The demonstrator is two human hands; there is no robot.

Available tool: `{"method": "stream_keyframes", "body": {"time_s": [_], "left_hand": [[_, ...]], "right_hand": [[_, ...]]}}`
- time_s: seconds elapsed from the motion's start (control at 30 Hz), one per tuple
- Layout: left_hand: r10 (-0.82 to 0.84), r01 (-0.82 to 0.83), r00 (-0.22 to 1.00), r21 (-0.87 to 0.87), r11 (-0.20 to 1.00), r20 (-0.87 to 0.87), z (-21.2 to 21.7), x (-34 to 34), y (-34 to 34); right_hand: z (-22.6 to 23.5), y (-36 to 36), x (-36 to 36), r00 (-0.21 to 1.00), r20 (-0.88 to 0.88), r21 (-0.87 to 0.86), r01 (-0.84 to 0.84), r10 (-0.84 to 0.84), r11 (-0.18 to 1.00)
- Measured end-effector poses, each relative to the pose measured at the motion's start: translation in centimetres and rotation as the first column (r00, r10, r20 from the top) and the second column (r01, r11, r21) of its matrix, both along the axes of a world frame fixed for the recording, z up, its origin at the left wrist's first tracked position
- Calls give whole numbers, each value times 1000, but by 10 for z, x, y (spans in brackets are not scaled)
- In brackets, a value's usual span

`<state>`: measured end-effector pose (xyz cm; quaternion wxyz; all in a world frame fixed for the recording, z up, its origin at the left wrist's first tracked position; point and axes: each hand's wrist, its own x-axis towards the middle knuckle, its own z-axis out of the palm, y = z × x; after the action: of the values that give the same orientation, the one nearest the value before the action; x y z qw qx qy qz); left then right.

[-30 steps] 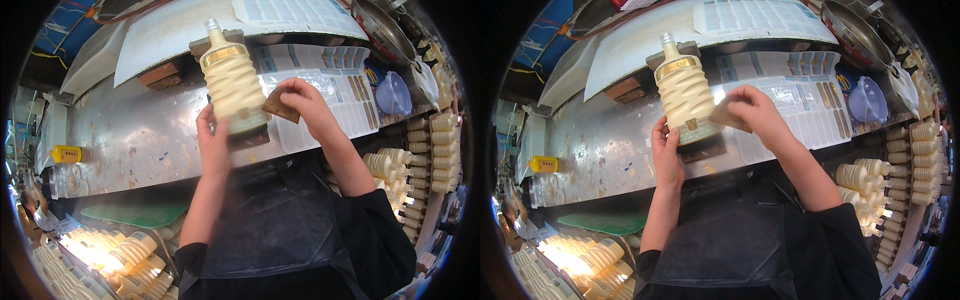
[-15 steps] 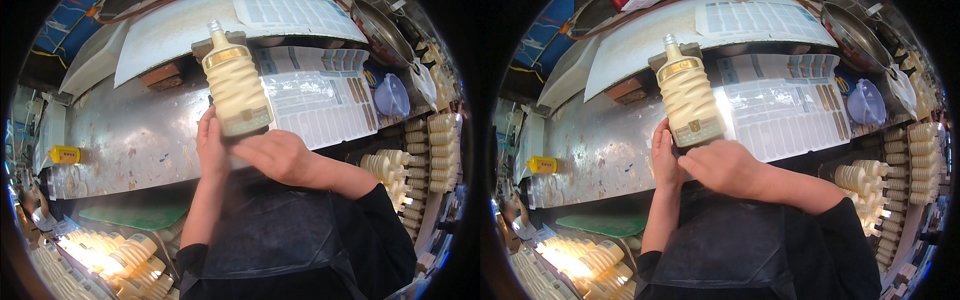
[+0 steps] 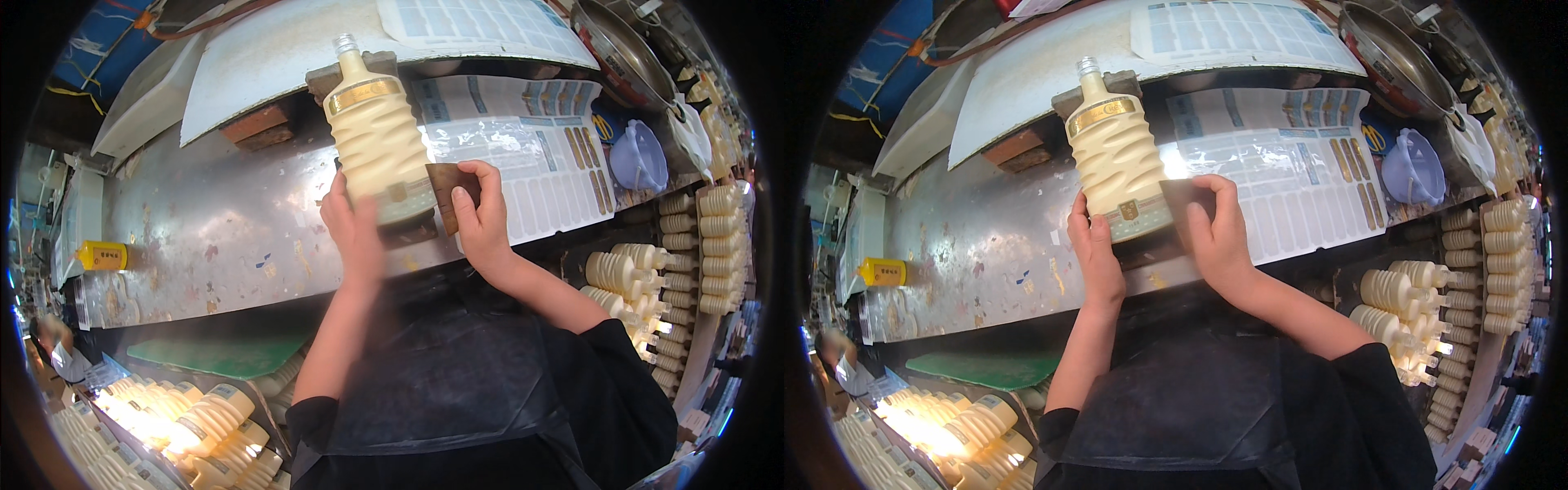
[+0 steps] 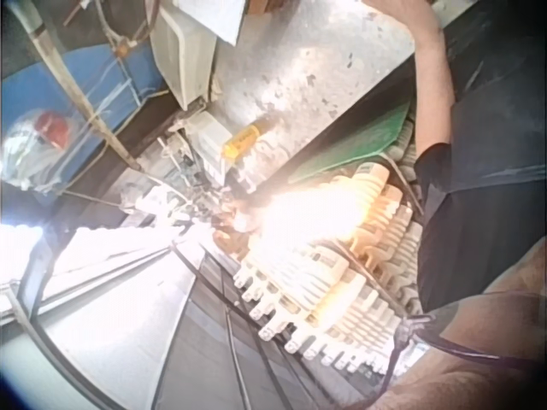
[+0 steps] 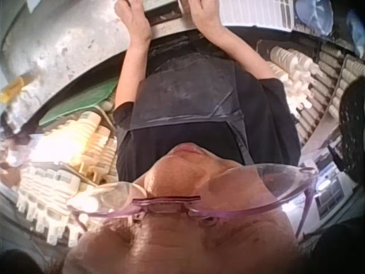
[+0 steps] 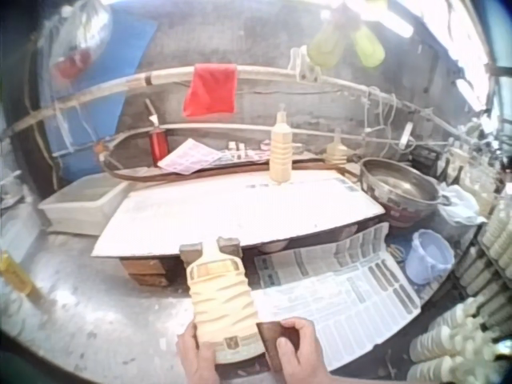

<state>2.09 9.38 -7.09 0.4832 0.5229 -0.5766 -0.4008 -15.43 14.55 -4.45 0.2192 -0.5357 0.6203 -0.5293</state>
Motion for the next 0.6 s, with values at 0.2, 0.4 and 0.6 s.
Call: {"method": "stream_keyframes", "body": {"time_s": [0.2, 0.4, 0.6], "left_hand": [[-43, 89, 936, 119, 989, -350, -6, 9, -2], [-113, 130, 987, -151, 980, 112, -11, 21, 5], [67, 63, 945, -380, 923, 320, 1, 17, 4]], "right_hand": [[-15, -6, -8, 993, 115, -29, 27, -23, 999], [26, -2, -12, 983, 95, 26, -159, 155, 987], [33, -3, -11, 845, -518, -342, -348, 134, 873]]}}
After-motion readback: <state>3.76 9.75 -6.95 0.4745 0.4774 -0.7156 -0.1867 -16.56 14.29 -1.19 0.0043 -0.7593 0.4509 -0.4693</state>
